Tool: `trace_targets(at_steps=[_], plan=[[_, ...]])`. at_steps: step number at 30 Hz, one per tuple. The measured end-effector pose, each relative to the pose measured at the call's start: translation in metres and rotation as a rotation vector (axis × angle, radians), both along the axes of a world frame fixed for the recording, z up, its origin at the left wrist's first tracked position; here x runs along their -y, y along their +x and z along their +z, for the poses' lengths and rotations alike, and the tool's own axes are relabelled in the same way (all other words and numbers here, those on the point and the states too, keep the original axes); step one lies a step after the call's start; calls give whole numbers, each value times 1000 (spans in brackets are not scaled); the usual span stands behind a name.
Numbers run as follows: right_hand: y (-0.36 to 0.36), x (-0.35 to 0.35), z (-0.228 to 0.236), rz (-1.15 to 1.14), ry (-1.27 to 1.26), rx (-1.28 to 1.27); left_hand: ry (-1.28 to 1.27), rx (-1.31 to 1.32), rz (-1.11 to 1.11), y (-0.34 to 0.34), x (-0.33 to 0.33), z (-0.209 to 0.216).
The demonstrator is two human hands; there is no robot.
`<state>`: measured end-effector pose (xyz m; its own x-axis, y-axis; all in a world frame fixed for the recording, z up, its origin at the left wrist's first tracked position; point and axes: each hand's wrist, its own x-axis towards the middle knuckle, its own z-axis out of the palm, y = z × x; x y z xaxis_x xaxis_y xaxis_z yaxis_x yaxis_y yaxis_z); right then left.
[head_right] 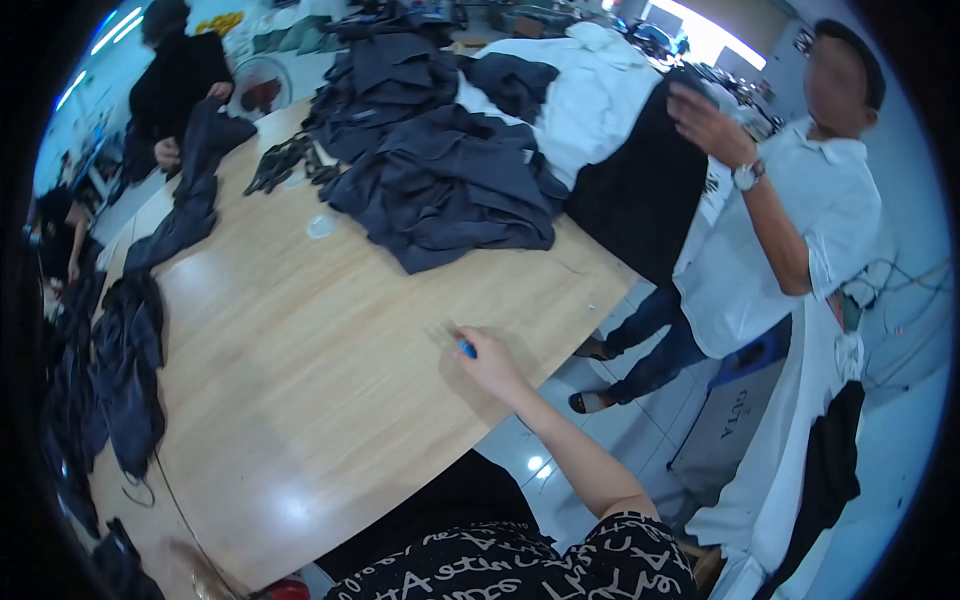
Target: Inspecting manufactured shorts and using thread-snips to trim away loose excess threads from seams and waistbands.
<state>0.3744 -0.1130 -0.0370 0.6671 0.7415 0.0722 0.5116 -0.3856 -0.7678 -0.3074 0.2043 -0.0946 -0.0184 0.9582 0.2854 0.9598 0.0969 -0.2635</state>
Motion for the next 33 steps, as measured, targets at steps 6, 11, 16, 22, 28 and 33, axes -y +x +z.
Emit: trace_targets(at_steps=[6, 11, 16, 22, 28, 33], plan=[[92, 47, -9, -550, 264, -390, 349, 923, 291, -1, 60, 125], [161, 6, -17, -815, -5, 20, 212, 1281, -38, -59, 33, 81], [155, -7, 8, -743, -178, 51, 167, 1311, -283, 60, 33, 69], [107, 66, 2, -634, 208, 61, -53, 1238, -505, 234, 83, 101], [97, 153, 92, -864, 549, 303, -253, 1906, -501, 398, 84, 133], [85, 186, 136, -905, 607, 358, -854, 1790, -794, 463, 89, 136]])
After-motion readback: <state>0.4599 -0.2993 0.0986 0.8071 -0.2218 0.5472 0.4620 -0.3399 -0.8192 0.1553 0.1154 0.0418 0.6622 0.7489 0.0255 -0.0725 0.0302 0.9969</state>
